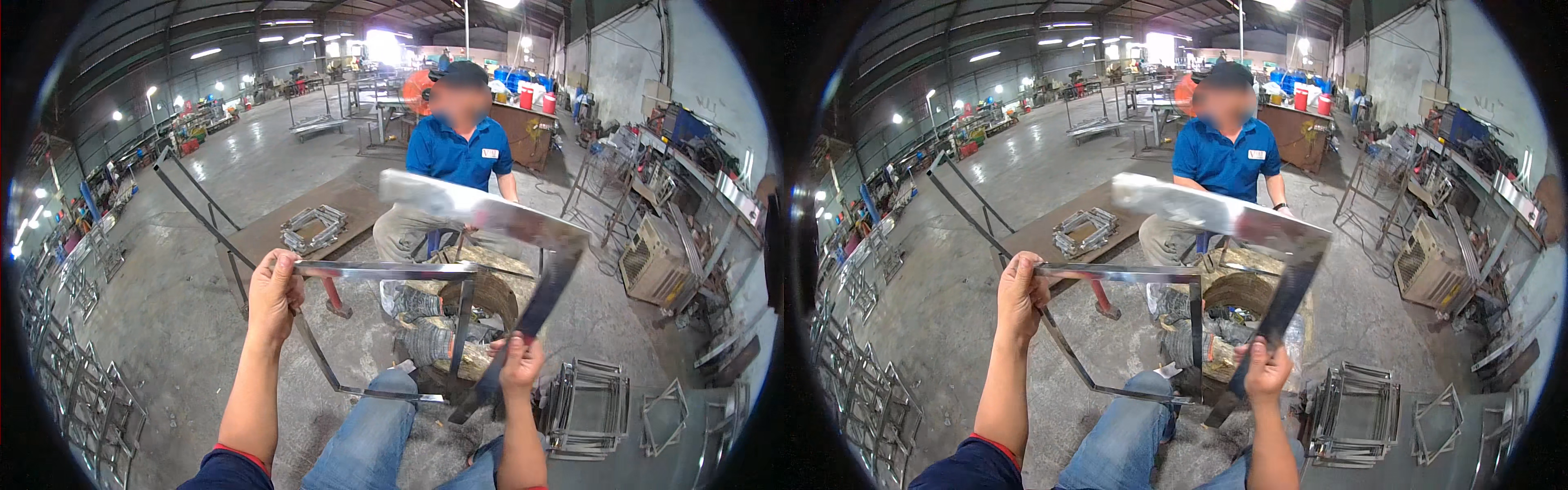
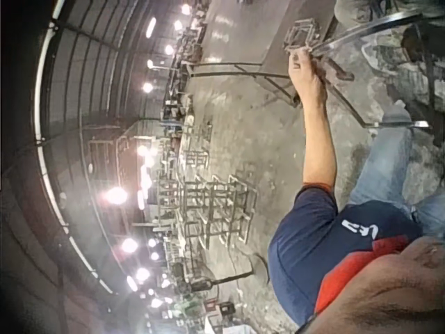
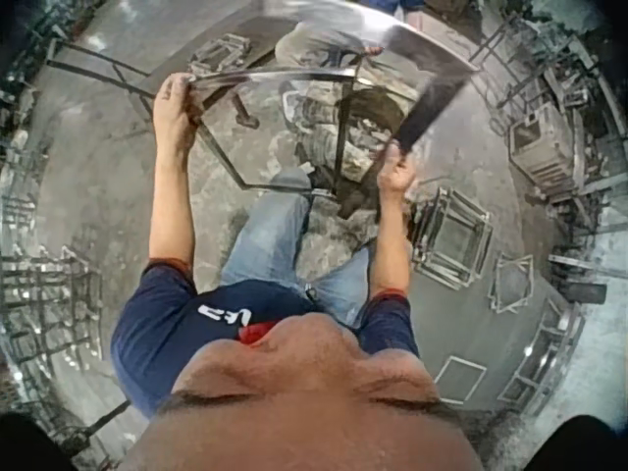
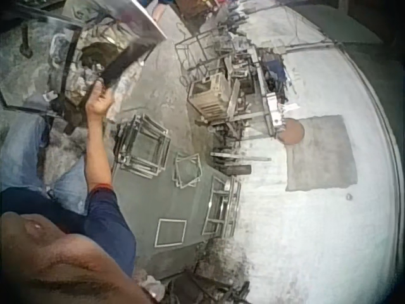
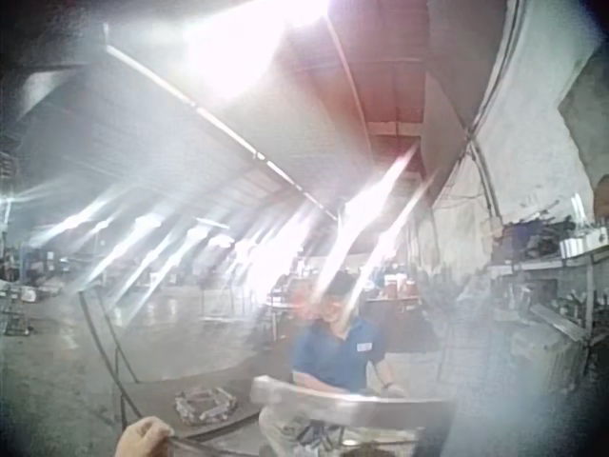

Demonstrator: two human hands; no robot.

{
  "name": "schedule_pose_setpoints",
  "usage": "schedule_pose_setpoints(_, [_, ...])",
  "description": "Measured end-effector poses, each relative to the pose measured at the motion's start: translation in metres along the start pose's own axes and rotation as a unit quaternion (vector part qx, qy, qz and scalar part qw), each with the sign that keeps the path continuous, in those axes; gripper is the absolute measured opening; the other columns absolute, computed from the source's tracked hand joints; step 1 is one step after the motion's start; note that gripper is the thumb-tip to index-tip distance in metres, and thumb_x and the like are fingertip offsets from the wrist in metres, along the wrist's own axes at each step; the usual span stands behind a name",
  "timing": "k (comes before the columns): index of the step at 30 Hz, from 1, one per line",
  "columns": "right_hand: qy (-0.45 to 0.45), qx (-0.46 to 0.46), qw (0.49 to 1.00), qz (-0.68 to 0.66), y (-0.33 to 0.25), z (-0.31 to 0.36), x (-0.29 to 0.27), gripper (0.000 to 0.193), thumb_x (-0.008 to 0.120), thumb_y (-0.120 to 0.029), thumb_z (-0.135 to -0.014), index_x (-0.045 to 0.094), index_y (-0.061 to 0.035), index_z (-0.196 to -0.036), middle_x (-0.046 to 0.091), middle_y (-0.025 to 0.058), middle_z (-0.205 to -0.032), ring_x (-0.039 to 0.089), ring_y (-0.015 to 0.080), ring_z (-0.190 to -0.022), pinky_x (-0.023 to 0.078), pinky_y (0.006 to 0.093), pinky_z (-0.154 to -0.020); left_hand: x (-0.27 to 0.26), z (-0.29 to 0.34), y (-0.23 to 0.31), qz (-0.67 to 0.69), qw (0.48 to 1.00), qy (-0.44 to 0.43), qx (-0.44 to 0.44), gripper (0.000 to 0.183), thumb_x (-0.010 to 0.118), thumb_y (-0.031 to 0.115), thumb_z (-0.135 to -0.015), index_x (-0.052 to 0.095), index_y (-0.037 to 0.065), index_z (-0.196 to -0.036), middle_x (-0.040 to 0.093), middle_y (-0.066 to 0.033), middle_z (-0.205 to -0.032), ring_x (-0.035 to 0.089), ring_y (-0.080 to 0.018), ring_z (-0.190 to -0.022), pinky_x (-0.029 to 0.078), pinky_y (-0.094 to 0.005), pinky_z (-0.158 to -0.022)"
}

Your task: Inspecting and handling metal frames on a fabrication floor.

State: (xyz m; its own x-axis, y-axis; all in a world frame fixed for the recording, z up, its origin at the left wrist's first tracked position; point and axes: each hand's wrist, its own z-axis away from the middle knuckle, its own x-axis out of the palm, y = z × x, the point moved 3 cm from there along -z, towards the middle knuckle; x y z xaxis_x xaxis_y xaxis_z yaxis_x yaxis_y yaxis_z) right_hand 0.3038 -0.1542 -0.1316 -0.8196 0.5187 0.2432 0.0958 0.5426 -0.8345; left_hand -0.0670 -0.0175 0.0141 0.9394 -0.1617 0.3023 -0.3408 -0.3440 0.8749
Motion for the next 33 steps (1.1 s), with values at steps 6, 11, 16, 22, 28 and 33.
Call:
schedule_pose_setpoints(6, [-0.073, 0.008, 0.997, 0.017, -0.002, 0.006, 0.033, 0.036, 0.065, -0.029, -0.096, 0.059, 0.0058, -0.098, 0.066, 0.0081, -0.077, 0.07, 0.0172, -0.069, 0.058, 0.0298, -0.061, 0.011, -0.011, -0.004, -0.007, 1.0, -0.014, -0.019, 0.034, 0.067, 0.043, -0.093, 0.058, 0.01, -0.099, 0.033, 0.0086, -0.058, 0.031, -0.0049, -0.047, 0.024, -0.0227, -0.046])
schedule_pose_setpoints(11, [-0.098, 0.001, 0.995, 0.008, -0.004, 0.002, 0.039, 0.04, 0.066, -0.033, -0.096, 0.06, 0.0064, -0.098, 0.066, 0.0082, -0.075, 0.069, 0.0159, -0.068, 0.056, 0.0288, -0.061, 0.019, -0.016, -0.005, -0.021, 0.999, -0.033, -0.034, 0.033, 0.068, 0.04, -0.093, 0.058, 0.009, -0.102, 0.034, 0.0085, -0.058, 0.031, -0.0051, -0.047, 0.025, -0.0229, -0.046])
schedule_pose_setpoints(16, [-0.09, -0.05, 0.991, 0.085, 0.002, 0.001, 0.038, 0.041, 0.067, -0.035, -0.094, 0.062, 0.0052, -0.091, 0.065, 0.0067, -0.07, 0.062, 0.0114, -0.063, 0.051, 0.0264, -0.058, 0.023, -0.019, -0.007, -0.028, 0.997, -0.049, -0.048, 0.032, 0.068, 0.039, -0.093, 0.058, 0.01, -0.102, 0.035, 0.0086, -0.058, 0.031, -0.0047, -0.047, 0.025, -0.0233, -0.045])
schedule_pose_setpoints(22, [-0.089, -0.043, 0.988, 0.118, 0.014, 0.003, 0.037, 0.041, 0.069, -0.037, -0.092, 0.065, 0.0037, -0.09, 0.063, 0.0063, -0.065, 0.056, 0.0071, -0.059, 0.045, 0.0249, -0.054, 0.021, -0.018, -0.008, -0.002, 0.999, -0.026, -0.04, 0.03, 0.068, 0.04, -0.094, 0.055, 0.013, -0.094, 0.032, 0.0092, -0.06, 0.03, -0.0037, -0.048, 0.022, -0.0215, -0.045])
schedule_pose_setpoints(28, [-0.103, -0.045, 0.986, 0.124, 0.016, 0.002, 0.034, 0.04, 0.07, -0.037, -0.092, 0.066, 0.0032, -0.094, 0.064, 0.0054, -0.066, 0.057, 0.0065, -0.06, 0.045, 0.025, -0.055, 0.021, -0.018, -0.007, -0.019, 0.999, 0.001, -0.031, 0.031, 0.069, 0.04, -0.092, 0.055, 0.013, -0.097, 0.035, 0.009, -0.06, 0.03, -0.0036, -0.047, 0.023, -0.0215, -0.044])
schedule_pose_setpoints(33, [-0.114, -0.042, 0.988, 0.1, 0.018, 0.002, 0.036, 0.04, 0.071, -0.036, -0.091, 0.066, 0.0033, -0.099, 0.067, 0.0042, -0.072, 0.059, 0.0067, -0.064, 0.047, 0.0242, -0.06, 0.022, -0.02, -0.006, -0.011, 0.998, -0.021, -0.066, 0.033, 0.07, 0.04, -0.091, 0.055, 0.012, -0.099, 0.036, 0.0087, -0.06, 0.03, -0.0037, -0.047, 0.024, -0.0216, -0.044])
